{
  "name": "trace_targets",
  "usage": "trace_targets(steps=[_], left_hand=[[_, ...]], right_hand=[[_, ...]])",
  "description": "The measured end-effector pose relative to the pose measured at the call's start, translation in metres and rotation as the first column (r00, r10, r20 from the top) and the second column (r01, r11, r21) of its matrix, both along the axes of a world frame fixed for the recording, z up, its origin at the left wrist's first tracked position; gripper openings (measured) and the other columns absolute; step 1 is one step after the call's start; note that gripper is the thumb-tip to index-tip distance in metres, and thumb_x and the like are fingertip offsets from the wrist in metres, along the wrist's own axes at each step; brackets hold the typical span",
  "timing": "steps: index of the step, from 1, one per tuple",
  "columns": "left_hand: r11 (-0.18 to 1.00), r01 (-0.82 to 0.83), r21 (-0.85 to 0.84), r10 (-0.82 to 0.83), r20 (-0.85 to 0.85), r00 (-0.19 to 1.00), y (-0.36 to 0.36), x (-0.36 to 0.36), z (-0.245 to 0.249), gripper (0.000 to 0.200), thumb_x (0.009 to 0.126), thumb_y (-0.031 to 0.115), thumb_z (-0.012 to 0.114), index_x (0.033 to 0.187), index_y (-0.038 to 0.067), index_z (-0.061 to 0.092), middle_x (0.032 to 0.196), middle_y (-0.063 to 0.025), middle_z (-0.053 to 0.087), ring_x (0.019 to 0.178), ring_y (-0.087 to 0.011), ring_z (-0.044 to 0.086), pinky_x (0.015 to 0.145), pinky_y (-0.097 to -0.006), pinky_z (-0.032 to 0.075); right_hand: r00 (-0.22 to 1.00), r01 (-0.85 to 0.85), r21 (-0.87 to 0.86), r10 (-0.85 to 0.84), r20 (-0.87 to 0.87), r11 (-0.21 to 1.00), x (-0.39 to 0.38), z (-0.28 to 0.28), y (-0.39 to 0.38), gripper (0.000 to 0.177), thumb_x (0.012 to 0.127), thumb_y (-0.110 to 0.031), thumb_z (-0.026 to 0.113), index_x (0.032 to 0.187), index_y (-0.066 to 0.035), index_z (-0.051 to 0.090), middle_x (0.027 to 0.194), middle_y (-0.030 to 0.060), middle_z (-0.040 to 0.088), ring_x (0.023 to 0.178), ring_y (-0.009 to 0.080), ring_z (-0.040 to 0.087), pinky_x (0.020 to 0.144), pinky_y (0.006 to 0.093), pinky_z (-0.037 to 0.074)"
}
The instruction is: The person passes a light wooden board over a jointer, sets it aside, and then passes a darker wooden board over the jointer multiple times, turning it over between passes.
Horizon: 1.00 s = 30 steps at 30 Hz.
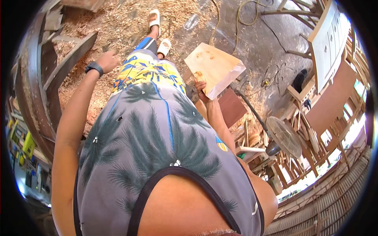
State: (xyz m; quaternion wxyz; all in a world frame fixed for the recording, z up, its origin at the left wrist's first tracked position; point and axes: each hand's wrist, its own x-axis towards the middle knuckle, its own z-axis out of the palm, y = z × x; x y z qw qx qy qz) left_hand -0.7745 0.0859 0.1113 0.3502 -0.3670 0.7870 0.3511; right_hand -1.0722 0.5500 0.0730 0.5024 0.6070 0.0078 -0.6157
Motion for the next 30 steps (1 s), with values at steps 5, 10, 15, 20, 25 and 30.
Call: trace_targets(steps=[5,10,15,20,25,30], left_hand=[[0.982,-0.079,0.171,0.042,0.214,0.976,-0.077,-0.027,-0.055,0.051,0.089,0.036,0.069,0.125,-0.001,0.068,0.120,-0.0260,0.070,0.108,-0.0396,0.068,0.088,-0.0444,0.055],[0.650,0.753,0.102,-0.760,0.063,0.647,-0.178,-0.065,-0.129,0.052,0.079,0.027,0.080,0.126,0.007,0.069,0.112,-0.0197,0.072,0.098,-0.0354,0.070,0.082,-0.0461,0.056],[0.985,-0.121,0.127,0.092,0.211,0.973,-0.280,-0.180,-0.128,0.036,0.087,0.030,0.073,0.114,0.005,0.073,0.089,-0.0160,0.072,0.078,-0.0323,0.070,0.069,-0.0446,0.056],[1.000,-0.019,-0.024,0.019,0.013,1.000,-0.367,-0.292,-0.128,0.040,0.094,0.038,0.064,0.100,0.001,0.075,0.081,-0.0164,0.074,0.066,-0.0306,0.070,0.066,-0.0415,0.056],[0.989,0.026,-0.145,-0.029,-0.014,0.999,-0.416,-0.414,-0.128,0.048,0.090,0.043,0.064,0.118,0.005,0.073,0.118,-0.0244,0.071,0.110,-0.0413,0.067,0.095,-0.0488,0.053],[0.999,-0.033,-0.035,0.040,0.231,0.972,-0.422,-0.534,-0.064,0.048,0.092,0.041,0.058,0.108,0.000,0.076,0.115,-0.0261,0.072,0.108,-0.0413,0.069,0.094,-0.0483,0.053]], right_hand=[[0.998,0.063,0.341,-0.068,0.000,0.938,0.002,-0.021,0.023,0.082,0.100,-0.049,0.062,0.146,0.013,0.033,0.100,0.0152,0.065,0.088,0.0253,0.066,0.074,0.0372,0.059],[0.999,0.033,0.355,-0.026,-0.023,0.934,-0.015,0.006,-0.023,0.081,0.101,-0.049,0.061,0.146,0.013,0.034,0.102,0.0153,0.065,0.089,0.0251,0.067,0.075,0.0371,0.059],[0.988,-0.090,0.359,0.129,-0.087,0.929,-0.085,0.015,-0.094,0.080,0.101,-0.049,0.061,0.146,0.012,0.036,0.103,0.0154,0.066,0.089,0.0249,0.067,0.075,0.0371,0.059],[0.956,-0.191,0.356,0.255,-0.144,0.915,-0.166,0.016,-0.161,0.079,0.101,-0.049,0.061,0.145,0.012,0.037,0.104,0.0154,0.066,0.090,0.0247,0.067,0.076,0.0370,0.059],[0.879,-0.316,0.334,0.407,-0.248,0.888,-0.276,-0.004,-0.242,0.078,0.101,-0.050,0.061,0.145,0.011,0.038,0.105,0.0155,0.066,0.091,0.0245,0.067,0.076,0.0369,0.059],[0.814,-0.376,0.346,0.485,-0.320,0.860,-0.387,0.008,-0.300,0.078,0.101,-0.050,0.060,0.145,0.011,0.040,0.107,0.0155,0.067,0.091,0.0243,0.068,0.077,0.0368,0.059]])
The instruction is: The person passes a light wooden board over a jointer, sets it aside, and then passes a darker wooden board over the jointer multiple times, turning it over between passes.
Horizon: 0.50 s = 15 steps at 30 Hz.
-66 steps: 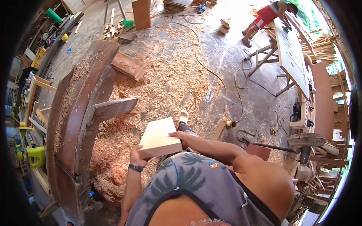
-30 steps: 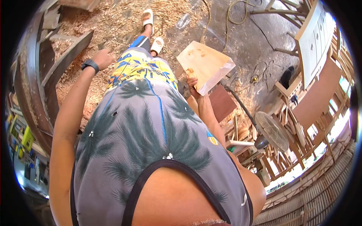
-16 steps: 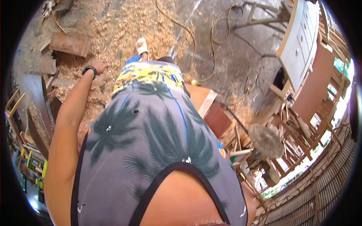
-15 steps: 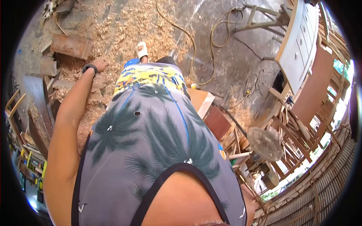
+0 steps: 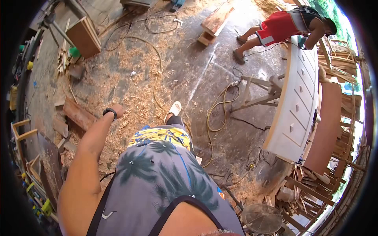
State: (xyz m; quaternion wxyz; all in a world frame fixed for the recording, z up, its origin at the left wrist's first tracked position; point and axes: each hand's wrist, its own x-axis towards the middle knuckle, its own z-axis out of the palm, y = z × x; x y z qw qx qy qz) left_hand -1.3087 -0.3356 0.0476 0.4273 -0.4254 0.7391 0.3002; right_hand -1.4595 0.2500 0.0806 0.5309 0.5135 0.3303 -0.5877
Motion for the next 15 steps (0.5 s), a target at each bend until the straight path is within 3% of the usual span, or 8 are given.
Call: trace_targets(steps=[2,5,7,11,15], left_hand=[[0.984,0.179,0.006,-0.178,-0.034,0.983,0.002,-0.043,0.015,0.046,0.090,0.043,0.059,0.106,0.004,0.077,0.115,-0.0250,0.072,0.106,-0.0407,0.069,0.091,-0.0479,0.055],[0.989,0.149,0.012,-0.141,-0.256,0.956,-0.003,-0.088,-0.011,0.050,0.090,0.047,0.061,0.110,0.006,0.078,0.120,-0.0239,0.071,0.112,-0.0397,0.068,0.098,-0.0466,0.052],[0.990,0.136,-0.024,-0.136,-0.335,0.932,-0.013,-0.134,0.002,0.051,0.090,0.049,0.062,0.114,0.007,0.077,0.120,-0.0233,0.071,0.114,-0.0396,0.067,0.100,-0.0462,0.051],[0.990,0.121,0.073,-0.089,-0.347,0.934,-0.040,-0.214,0.053,0.051,0.090,0.047,0.065,0.119,0.007,0.075,0.120,-0.0220,0.072,0.113,-0.0395,0.067,0.100,-0.0456,0.051],[0.994,0.107,0.005,-0.100,-0.315,0.944,-0.097,-0.248,0.022,0.050,0.092,0.047,0.063,0.116,0.006,0.076,0.116,-0.0223,0.073,0.111,-0.0395,0.068,0.097,-0.0464,0.052]], right_hand=[[0.999,-0.024,-0.014,0.024,-0.034,1.000,-0.043,0.006,-0.020,0.077,0.102,-0.050,0.060,0.145,0.011,0.040,0.107,0.0156,0.067,0.092,0.0243,0.068,0.077,0.0368,0.059],[0.994,-0.071,-0.041,0.067,-0.090,0.997,-0.105,0.010,-0.061,0.077,0.102,-0.050,0.060,0.144,0.011,0.041,0.108,0.0156,0.067,0.092,0.0241,0.068,0.077,0.0367,0.058],[0.988,-0.105,-0.062,0.096,-0.123,0.993,-0.147,0.006,-0.093,0.076,0.102,-0.050,0.060,0.144,0.010,0.042,0.108,0.0156,0.067,0.092,0.0241,0.068,0.077,0.0367,0.058],[0.978,-0.137,-0.076,0.122,-0.167,0.988,-0.208,0.002,-0.149,0.076,0.102,-0.050,0.060,0.144,0.010,0.043,0.109,0.0157,0.068,0.093,0.0239,0.068,0.078,0.0366,0.058],[0.970,-0.155,-0.070,0.139,-0.198,0.985,-0.274,0.006,-0.211,0.075,0.102,-0.050,0.060,0.144,0.010,0.044,0.110,0.0157,0.068,0.093,0.0238,0.068,0.078,0.0366,0.058]])
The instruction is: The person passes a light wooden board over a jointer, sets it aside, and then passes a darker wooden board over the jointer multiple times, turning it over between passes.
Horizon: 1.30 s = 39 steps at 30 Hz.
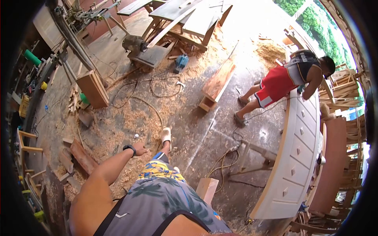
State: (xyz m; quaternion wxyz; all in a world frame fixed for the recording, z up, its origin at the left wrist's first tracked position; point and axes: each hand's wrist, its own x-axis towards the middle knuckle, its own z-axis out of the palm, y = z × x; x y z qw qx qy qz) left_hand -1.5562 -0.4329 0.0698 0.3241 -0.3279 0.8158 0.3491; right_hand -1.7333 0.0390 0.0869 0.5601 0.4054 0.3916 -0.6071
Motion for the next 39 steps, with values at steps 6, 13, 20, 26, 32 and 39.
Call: trace_targets(steps=[6,13,20,26,32,39], left_hand=[[0.998,-0.046,0.033,0.043,0.061,0.997,-0.092,-0.041,-0.065,0.047,0.093,0.046,0.064,0.105,0.003,0.079,0.108,-0.0235,0.075,0.101,-0.0379,0.071,0.090,-0.0463,0.054],[0.226,-0.550,0.804,0.765,0.203,0.611,-0.132,-0.254,0.027,0.097,0.090,0.077,0.055,0.158,0.010,0.037,0.139,-0.0240,0.061,0.111,-0.0401,0.069,0.084,-0.0541,0.060],[-0.056,-0.153,0.987,0.662,0.152,0.734,-0.169,-0.452,0.252,0.086,0.092,0.060,0.068,0.157,0.013,0.037,0.141,-0.0208,0.056,0.120,-0.0359,0.063,0.088,-0.0522,0.058],[0.515,0.079,0.853,0.836,-0.521,0.174,-0.228,-0.502,0.285,0.063,0.085,0.014,0.074,0.140,-0.003,0.048,0.121,-0.0135,0.064,0.110,-0.0242,0.065,0.095,-0.0379,0.054],[0.336,-0.054,0.940,0.934,-0.325,0.147,-0.303,-0.563,0.240,0.072,0.080,0.008,0.071,0.146,-0.001,0.043,0.129,-0.0174,0.061,0.113,-0.0265,0.065,0.097,-0.0388,0.055],[0.837,-0.345,0.425,0.531,-0.782,0.325,-0.376,-0.615,0.086,0.052,0.092,0.015,0.066,0.140,0.000,0.054,0.123,-0.0122,0.066,0.111,-0.0213,0.067,0.095,-0.0360,0.056]], right_hand=[[0.995,-0.058,0.029,0.060,-0.082,0.998,-0.126,0.029,-0.113,0.074,0.102,-0.051,0.059,0.143,0.009,0.045,0.112,0.0158,0.068,0.094,0.0235,0.069,0.079,0.0365,0.058],[0.962,-0.185,0.058,0.193,-0.192,0.981,-0.263,0.120,-0.240,0.073,0.103,-0.051,0.059,0.143,0.009,0.047,0.114,0.0159,0.069,0.095,0.0233,0.069,0.080,0.0363,0.058],[0.835,-0.331,0.020,0.303,-0.459,0.943,-0.373,0.230,-0.350,0.072,0.103,-0.051,0.059,0.143,0.008,0.049,0.115,0.0159,0.070,0.096,0.0230,0.069,0.080,0.0362,0.058],[0.024,-0.408,0.622,0.689,-0.724,0.668,-0.484,0.288,-0.472,0.059,0.103,-0.048,0.062,0.125,0.007,0.065,0.109,0.0109,0.073,0.091,0.0136,0.068,0.079,0.0303,0.054],[0.000,-0.436,0.504,0.560,-0.829,0.746,-0.581,0.269,-0.610,0.048,0.093,-0.028,0.079,0.125,0.006,0.065,0.107,0.0125,0.074,0.088,0.0161,0.070,0.077,0.0316,0.057],[-0.301,-0.398,0.714,0.653,-0.695,0.576,-0.661,0.215,-0.691,0.059,0.092,-0.046,0.074,0.128,0.000,0.067,0.116,0.0258,0.073,0.109,0.0375,0.071,0.093,0.0457,0.055]])
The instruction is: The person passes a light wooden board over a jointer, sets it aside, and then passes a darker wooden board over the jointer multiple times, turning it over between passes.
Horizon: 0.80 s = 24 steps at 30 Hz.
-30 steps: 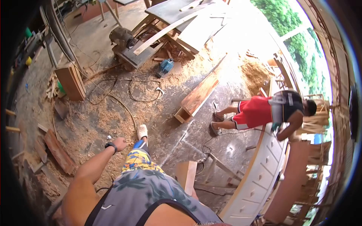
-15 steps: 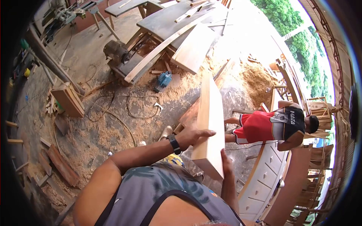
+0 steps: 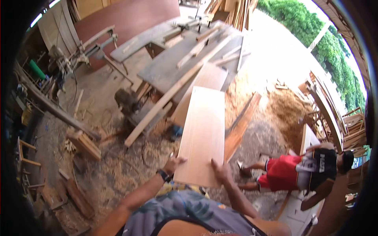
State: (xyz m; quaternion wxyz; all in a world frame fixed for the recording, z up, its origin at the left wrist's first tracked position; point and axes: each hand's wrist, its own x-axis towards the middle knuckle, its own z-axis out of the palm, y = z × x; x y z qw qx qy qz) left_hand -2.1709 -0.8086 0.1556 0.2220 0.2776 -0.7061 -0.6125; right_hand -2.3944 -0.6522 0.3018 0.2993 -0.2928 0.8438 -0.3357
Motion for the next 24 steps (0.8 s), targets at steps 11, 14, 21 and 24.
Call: trace_targets(steps=[11,14,21,24], left_hand=[[0.928,-0.173,0.329,0.133,0.140,0.981,-0.124,-0.117,0.038,0.061,0.097,0.026,0.065,0.148,0.001,0.043,0.131,-0.0147,0.064,0.118,-0.0220,0.063,0.100,-0.0377,0.052],[0.889,-0.195,0.415,0.123,0.195,0.973,-0.126,-0.112,0.070,0.077,0.092,0.030,0.072,0.153,0.001,0.035,0.135,-0.0166,0.061,0.124,-0.0255,0.059,0.106,-0.0405,0.047],[0.653,-0.345,0.674,0.606,-0.191,0.772,-0.142,-0.109,0.056,0.094,0.093,0.023,0.068,0.164,0.002,0.012,0.159,-0.0239,0.038,0.141,-0.0368,0.047,0.112,-0.0423,0.043],[0.711,-0.238,0.662,0.491,-0.223,0.842,-0.105,-0.106,0.081,0.074,0.097,0.018,0.063,0.160,0.001,0.028,0.152,-0.0166,0.049,0.127,-0.0280,0.060,0.104,-0.0430,0.051]], right_hand=[[0.985,0.119,-0.211,-0.088,0.149,0.970,-0.121,-0.064,-0.144,0.064,0.095,-0.051,0.069,0.137,-0.004,0.062,0.124,0.0216,0.071,0.114,0.0333,0.069,0.097,0.0419,0.053],[0.991,0.131,-0.203,-0.119,0.068,0.970,-0.129,-0.059,-0.190,0.069,0.093,-0.054,0.069,0.138,-0.003,0.061,0.122,0.0212,0.072,0.115,0.0354,0.068,0.098,0.0424,0.052],[0.910,-0.362,0.086,0.372,-0.182,0.928,-0.107,-0.063,-0.212,0.071,0.091,-0.061,0.066,0.132,-0.003,0.067,0.123,0.0241,0.071,0.115,0.0400,0.068,0.100,0.0456,0.052],[0.954,-0.293,-0.156,0.298,0.008,0.943,-0.086,-0.105,-0.164,0.063,0.092,-0.054,0.069,0.124,0.001,0.072,0.119,0.0218,0.074,0.112,0.0334,0.071,0.097,0.0402,0.054]])
